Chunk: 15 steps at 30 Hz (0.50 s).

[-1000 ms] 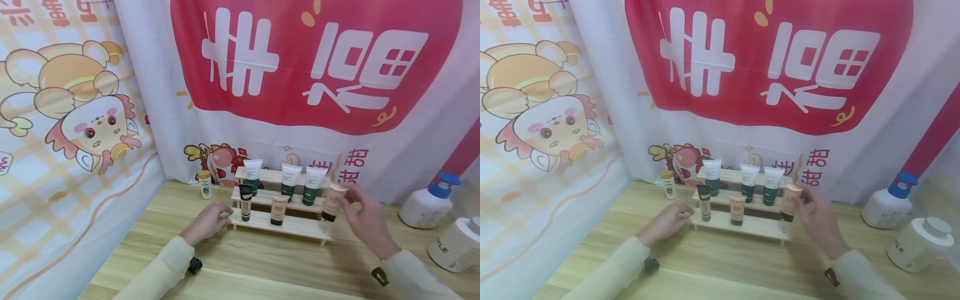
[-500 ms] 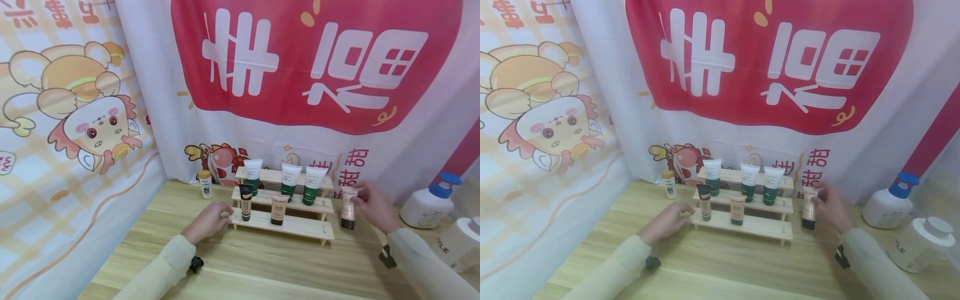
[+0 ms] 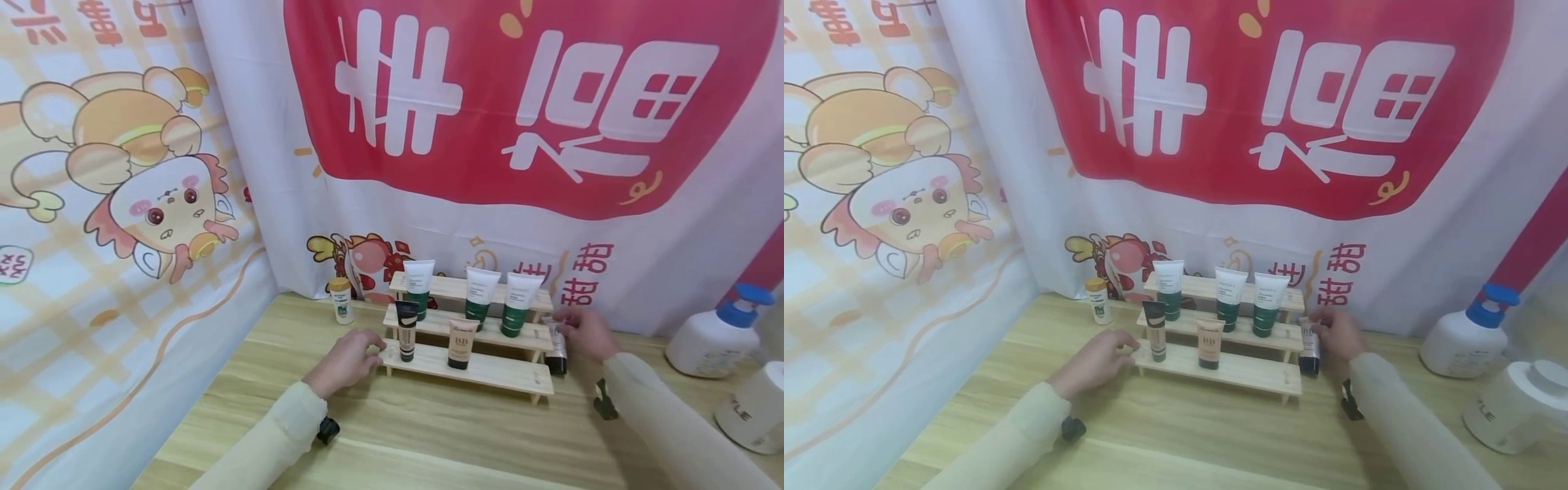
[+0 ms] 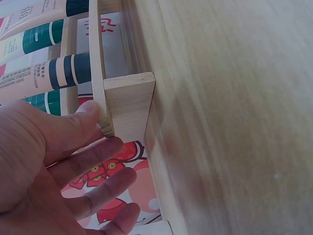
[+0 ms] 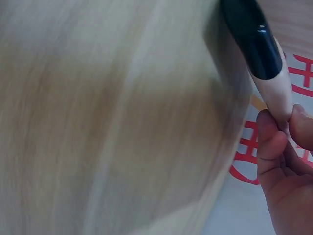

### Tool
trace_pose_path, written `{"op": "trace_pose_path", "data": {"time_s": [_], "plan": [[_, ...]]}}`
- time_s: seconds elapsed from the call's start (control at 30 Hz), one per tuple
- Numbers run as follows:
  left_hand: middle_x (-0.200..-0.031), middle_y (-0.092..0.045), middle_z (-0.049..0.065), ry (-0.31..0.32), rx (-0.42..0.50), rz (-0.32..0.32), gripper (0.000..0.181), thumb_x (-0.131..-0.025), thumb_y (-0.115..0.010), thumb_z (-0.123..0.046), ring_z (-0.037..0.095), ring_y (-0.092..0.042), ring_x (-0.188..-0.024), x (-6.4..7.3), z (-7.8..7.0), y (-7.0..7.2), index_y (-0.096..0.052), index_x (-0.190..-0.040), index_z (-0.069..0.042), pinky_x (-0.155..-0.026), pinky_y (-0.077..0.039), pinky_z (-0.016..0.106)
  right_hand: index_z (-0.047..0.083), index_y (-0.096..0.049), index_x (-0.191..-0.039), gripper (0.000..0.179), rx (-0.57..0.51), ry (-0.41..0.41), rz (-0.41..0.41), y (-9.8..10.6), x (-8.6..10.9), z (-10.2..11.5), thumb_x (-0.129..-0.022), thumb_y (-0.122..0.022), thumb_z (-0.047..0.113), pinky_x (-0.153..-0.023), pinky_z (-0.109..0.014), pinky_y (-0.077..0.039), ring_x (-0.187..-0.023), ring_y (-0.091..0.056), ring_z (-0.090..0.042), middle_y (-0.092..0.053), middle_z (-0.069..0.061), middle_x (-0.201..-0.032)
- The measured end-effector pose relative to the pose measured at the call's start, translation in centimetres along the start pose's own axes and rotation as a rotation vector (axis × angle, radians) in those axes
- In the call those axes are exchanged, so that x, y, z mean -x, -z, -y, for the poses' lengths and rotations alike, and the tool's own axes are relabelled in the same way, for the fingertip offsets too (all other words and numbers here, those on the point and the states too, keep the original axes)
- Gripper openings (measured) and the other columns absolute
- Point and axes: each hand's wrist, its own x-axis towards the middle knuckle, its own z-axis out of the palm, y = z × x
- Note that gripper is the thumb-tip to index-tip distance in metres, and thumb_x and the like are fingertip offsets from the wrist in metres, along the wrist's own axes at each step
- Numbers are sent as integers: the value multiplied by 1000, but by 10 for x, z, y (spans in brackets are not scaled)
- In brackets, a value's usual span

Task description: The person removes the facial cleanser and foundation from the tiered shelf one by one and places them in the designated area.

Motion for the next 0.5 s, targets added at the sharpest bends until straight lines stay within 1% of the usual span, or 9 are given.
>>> {"op": "trace_pose_path", "data": {"time_s": [0.13, 0.3, 0.5], "plan": [[-116, -62, 2, 1, -7, 1, 23, -85, -71, -15, 25, -52, -109, 0, -2, 1, -68, -107, -14, -95, -39, 48, -5, -68, -104, 20, 55, 34, -11, -9, -3, -9, -86, -64, 2, -78, -53, -47, -94, -57, -39, -60, -26, -108], [-113, -62, 0, 7, -13, 5, 23, -85, -72, -16, 24, -52, -108, -1, -2, 2, -68, -107, -14, -96, -37, 47, -4, -70, -98, 16, 78, 36, -27, -11, -3, -11, -84, -65, 1, -77, -54, -46, -92, -56, -40, -59, -25, -104], [-113, -62, -1, 30, -32, 13, 22, -84, -73, -17, 25, -51, -110, -1, -3, 0, -68, -105, -16, -97, -33, 51, -4, -70, -97, 15, 137, 13, -6, -11, 1, -10, -83, -65, 1, -77, -55, -45, -93, -56, -44, -63, -26, -100]]}}
